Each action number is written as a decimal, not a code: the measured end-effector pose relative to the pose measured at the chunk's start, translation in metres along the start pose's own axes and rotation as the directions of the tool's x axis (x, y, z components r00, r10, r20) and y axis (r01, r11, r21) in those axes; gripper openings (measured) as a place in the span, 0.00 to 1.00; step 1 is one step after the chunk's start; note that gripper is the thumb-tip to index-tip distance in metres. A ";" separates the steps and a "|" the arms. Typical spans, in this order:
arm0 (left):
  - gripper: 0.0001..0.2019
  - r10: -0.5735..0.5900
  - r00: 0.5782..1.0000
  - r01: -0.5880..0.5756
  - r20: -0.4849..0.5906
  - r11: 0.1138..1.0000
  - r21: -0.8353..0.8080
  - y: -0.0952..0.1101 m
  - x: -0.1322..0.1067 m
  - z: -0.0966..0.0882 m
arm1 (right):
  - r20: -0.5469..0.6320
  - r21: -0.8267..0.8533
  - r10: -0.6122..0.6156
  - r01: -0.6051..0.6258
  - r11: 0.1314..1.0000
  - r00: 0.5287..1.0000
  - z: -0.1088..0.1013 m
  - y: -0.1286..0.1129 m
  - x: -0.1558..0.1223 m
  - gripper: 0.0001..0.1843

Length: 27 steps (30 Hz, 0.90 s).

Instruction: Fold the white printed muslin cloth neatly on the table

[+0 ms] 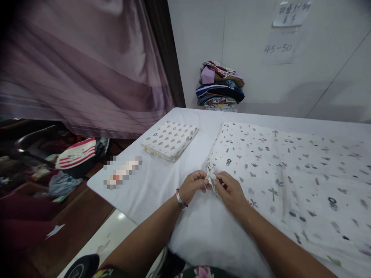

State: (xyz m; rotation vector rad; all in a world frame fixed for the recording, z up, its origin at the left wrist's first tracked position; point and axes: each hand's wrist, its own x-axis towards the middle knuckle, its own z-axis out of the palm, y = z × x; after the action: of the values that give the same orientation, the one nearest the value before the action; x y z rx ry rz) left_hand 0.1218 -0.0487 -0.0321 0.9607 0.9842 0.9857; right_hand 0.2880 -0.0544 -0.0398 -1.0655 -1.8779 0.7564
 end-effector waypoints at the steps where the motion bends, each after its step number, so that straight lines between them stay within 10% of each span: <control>1: 0.12 -0.003 1.000 0.003 -0.010 1.000 -0.007 0.000 0.000 0.000 | -0.018 -0.022 -0.024 0.023 0.999 1.000 0.000 -0.001 -0.001 0.11; 9: 0.12 -0.013 0.999 0.011 -0.039 0.999 -0.033 -0.001 0.000 0.000 | 0.004 -0.292 -0.190 0.183 0.939 0.982 -0.001 -0.008 -0.006 0.10; 27: 0.12 0.036 0.999 -0.036 -0.038 0.999 -0.012 0.002 -0.004 0.002 | -0.006 0.006 -0.082 0.082 0.997 0.997 0.001 -0.008 -0.003 0.09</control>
State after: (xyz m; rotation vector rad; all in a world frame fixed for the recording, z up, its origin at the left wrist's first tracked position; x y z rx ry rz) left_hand 0.1223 -0.0525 -0.0286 0.9554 0.9944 1.0426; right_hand 0.2852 -0.0609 -0.0354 -0.9795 -1.9018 0.7107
